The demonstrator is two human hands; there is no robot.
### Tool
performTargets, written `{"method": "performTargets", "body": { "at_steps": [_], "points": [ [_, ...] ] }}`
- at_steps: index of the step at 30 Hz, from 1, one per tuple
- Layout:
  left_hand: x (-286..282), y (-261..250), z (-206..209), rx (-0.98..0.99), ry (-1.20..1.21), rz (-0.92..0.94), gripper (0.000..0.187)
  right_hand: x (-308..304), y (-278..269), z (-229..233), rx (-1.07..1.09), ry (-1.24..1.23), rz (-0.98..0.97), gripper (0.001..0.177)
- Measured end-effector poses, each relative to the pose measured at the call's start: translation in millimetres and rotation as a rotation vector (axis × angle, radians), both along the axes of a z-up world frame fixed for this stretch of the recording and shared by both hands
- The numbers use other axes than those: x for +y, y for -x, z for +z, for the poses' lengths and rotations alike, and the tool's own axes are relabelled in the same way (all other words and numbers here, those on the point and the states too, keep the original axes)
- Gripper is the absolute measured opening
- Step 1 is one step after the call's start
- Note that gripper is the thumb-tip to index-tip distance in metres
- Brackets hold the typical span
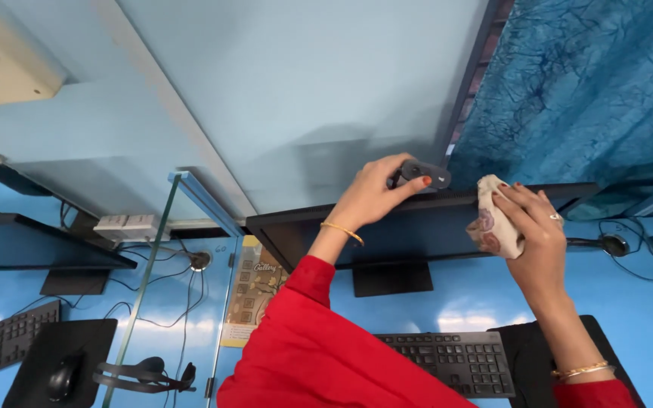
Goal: Cleaning computer monitors, keyboards, and chairs in a computer lab setting.
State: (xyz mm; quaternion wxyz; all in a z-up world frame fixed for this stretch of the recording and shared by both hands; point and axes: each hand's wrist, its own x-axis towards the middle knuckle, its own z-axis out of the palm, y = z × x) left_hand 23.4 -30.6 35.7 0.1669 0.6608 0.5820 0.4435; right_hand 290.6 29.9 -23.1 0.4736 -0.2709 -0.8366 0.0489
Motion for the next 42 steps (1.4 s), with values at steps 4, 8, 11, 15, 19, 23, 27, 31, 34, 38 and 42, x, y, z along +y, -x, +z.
{"method": "performTargets", "body": {
  "at_steps": [4,8,11,15,19,23,27,31,34,38,42],
  "points": [
    [-19.7,-17.0,0.1,0.111,-0.179,0.005,0.041,-2.5,8.1,-1.7,0.052,0.021,-0.024,0.045],
    [-35.0,-23.9,-15.9,0.276,-0.282,0.028,0.035,-0.9,6.0,-5.7,0.064,0.029,-0.031,0.042],
    [-39.2,-23.5,-19.2,0.426,-0.326,0.051,0.038,-2.0,3.7,-7.3,0.052,0.012,-0.031,0.045],
    [-41.4,-19.4,-19.6,0.528,-0.323,0.037,0.043,0.4,2.3,-8.8,0.053,0.019,-0.016,0.047],
    [-41.2,-14.3,-23.1,0.530,-0.325,0.052,0.040,1.4,2.6,-12.8,0.079,0.029,0.006,0.049],
    [-45.7,-16.3,-15.1,0.457,-0.305,0.050,0.037,28.9,-11.7,-40.8,0.101,-0.074,0.049,0.057],
    [-47.1,-11.5,-11.5,0.353,-0.255,0.006,0.038,41.0,-12.7,-50.2,0.196,0.229,0.211,0.070],
    [-45.0,-8.8,-9.1,0.251,-0.180,-0.039,0.043,-19.8,25.3,31.8,-0.067,0.460,0.184,0.085],
    [-45.1,-5.4,-11.7,0.192,-0.189,-0.039,0.049,-28.5,40.8,30.6,-0.026,0.351,0.173,0.067],
    [-45.3,-4.8,-12.9,0.131,-0.208,-0.033,0.058,-33.6,49.2,35.3,-0.029,0.374,0.121,0.059],
    [-43.3,-5.3,-17.6,0.166,-0.230,-0.027,0.062,-33.3,50.6,36.9,-0.084,0.396,0.097,0.052]
  ]
}}
